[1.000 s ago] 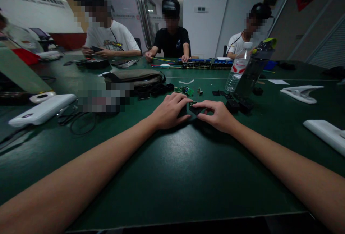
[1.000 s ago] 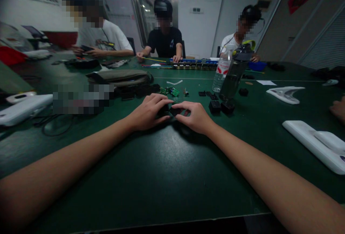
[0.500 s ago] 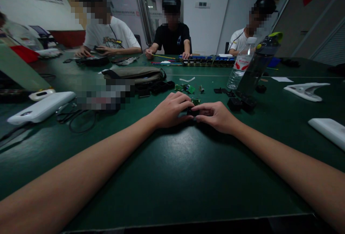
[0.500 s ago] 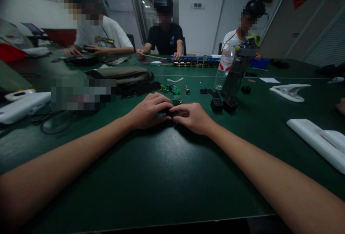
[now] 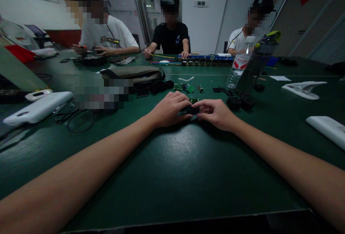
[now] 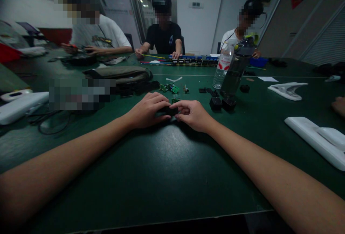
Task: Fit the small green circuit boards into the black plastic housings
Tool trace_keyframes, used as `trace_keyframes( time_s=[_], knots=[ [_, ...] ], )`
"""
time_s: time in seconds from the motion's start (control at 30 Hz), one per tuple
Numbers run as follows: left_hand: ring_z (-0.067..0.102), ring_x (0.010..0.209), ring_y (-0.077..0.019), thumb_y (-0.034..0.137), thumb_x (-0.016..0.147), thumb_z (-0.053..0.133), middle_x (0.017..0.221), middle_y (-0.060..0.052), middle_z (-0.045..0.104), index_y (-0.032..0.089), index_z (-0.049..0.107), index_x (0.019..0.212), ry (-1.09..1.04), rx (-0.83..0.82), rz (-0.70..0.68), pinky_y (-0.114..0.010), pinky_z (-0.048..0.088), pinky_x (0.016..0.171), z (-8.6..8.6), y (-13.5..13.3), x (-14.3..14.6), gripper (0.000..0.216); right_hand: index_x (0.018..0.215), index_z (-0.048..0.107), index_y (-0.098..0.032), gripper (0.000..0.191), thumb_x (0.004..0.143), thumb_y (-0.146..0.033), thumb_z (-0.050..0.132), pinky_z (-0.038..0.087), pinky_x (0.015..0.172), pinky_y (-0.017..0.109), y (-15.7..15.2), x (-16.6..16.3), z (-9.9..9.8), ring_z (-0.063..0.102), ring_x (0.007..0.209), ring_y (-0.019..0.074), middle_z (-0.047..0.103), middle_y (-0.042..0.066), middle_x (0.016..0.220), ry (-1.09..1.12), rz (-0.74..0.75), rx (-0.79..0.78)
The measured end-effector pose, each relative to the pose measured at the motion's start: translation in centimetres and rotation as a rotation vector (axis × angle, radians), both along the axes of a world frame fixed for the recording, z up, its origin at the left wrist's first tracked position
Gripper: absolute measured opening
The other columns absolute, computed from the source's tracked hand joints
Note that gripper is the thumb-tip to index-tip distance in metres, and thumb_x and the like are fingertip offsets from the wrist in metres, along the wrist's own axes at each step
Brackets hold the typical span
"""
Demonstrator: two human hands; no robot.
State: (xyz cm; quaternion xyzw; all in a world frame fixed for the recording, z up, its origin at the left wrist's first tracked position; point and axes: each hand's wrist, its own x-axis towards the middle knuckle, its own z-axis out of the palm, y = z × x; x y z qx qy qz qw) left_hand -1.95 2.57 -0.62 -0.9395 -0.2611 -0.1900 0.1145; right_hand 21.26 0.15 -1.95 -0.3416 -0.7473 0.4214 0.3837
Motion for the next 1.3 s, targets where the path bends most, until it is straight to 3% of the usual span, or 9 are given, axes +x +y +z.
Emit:
trace_keyframes(
  time_s=[0.2,0.5,1.03,1.3],
  knots=[
    [0.057,0.103,-0.0266,0.043,0.096,0.057,0.110,-0.013,0.069,0.014,0.066,0.113,0.004,0.021,0.003,-0.040,0.042,0.086,0.0,0.0,0.0,0.035,0.116,0.068,-0.016,0.042,0.075,-0.022,0.076,0.050,0.060,0.026,0.1,0.1,-0.2,0.060,0.062,0.0115,0.064,-0.002,0.073,-0.026,-0.027,0.062],
    [0.058,0.102,-0.0266,0.048,0.096,0.053,0.108,-0.013,0.069,0.015,0.066,0.109,0.009,0.003,0.023,-0.040,0.043,0.086,0.3,-0.2,0.0,0.038,0.112,0.068,-0.018,0.036,0.079,-0.027,0.076,0.045,0.060,0.025,0.0,0.2,0.4,0.056,0.058,0.0108,0.067,-0.003,0.071,-0.235,-0.118,0.261],
    [0.056,0.107,-0.0281,0.046,0.096,0.053,0.113,-0.014,0.066,0.015,0.063,0.110,-0.011,-0.042,0.033,-0.043,0.044,0.092,0.3,-0.5,0.2,0.035,0.107,0.065,-0.016,0.032,0.081,-0.032,0.073,0.042,0.058,0.025,-0.1,0.1,0.5,0.054,0.057,0.0114,0.066,-0.003,0.069,-0.264,-0.119,0.278],
    [0.048,0.126,-0.0361,0.060,0.086,0.062,0.138,-0.020,0.053,0.014,0.049,0.137,-0.086,-0.144,0.221,-0.054,0.040,0.104,-0.1,0.7,-1.2,0.070,0.099,0.065,-0.018,0.026,0.079,-0.034,0.072,0.039,0.057,0.025,0.4,0.5,0.4,0.053,0.056,0.0119,0.063,-0.004,0.064,-0.282,-0.186,0.242]
  ],
)
